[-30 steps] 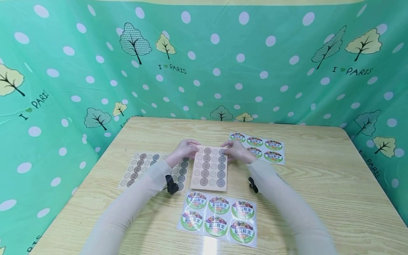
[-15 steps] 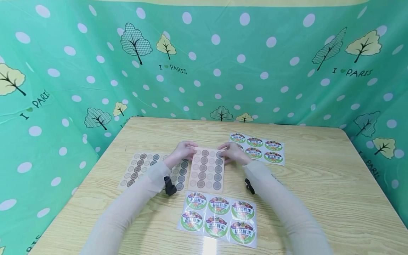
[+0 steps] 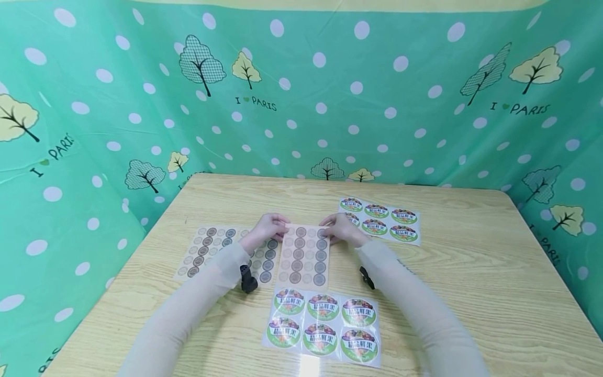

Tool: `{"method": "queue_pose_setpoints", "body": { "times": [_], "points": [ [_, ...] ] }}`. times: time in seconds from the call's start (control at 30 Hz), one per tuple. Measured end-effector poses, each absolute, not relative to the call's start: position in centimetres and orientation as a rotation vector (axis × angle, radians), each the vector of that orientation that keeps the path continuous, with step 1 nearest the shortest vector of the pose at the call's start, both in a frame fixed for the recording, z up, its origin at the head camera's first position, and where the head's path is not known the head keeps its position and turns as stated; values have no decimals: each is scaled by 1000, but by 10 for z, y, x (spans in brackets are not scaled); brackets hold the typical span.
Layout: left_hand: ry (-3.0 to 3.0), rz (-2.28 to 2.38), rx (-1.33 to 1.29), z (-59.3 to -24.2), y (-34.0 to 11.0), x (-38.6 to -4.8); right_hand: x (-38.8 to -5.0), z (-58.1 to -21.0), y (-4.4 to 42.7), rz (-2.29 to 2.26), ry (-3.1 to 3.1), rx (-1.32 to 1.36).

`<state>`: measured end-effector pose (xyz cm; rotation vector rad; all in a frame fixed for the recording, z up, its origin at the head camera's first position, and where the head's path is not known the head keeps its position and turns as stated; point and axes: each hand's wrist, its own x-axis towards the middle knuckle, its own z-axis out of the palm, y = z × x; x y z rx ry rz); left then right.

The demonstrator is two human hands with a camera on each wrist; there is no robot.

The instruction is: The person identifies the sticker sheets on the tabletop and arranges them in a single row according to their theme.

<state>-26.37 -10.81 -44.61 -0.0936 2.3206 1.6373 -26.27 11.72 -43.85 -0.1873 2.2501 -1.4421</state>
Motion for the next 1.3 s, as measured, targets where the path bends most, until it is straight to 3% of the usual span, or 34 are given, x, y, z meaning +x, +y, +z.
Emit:
{"method": "queue_pose_setpoints", "body": {
  "times": [0.73, 1.3],
  "points": [
    [2599, 1450, 26, -447, -111, -263, -262, -441, 106, -1283, 2496, -291],
    [2674, 1230, 349, -426, -117, -236, -228, -416, 135, -1075, 2660, -687]
  ]
}}
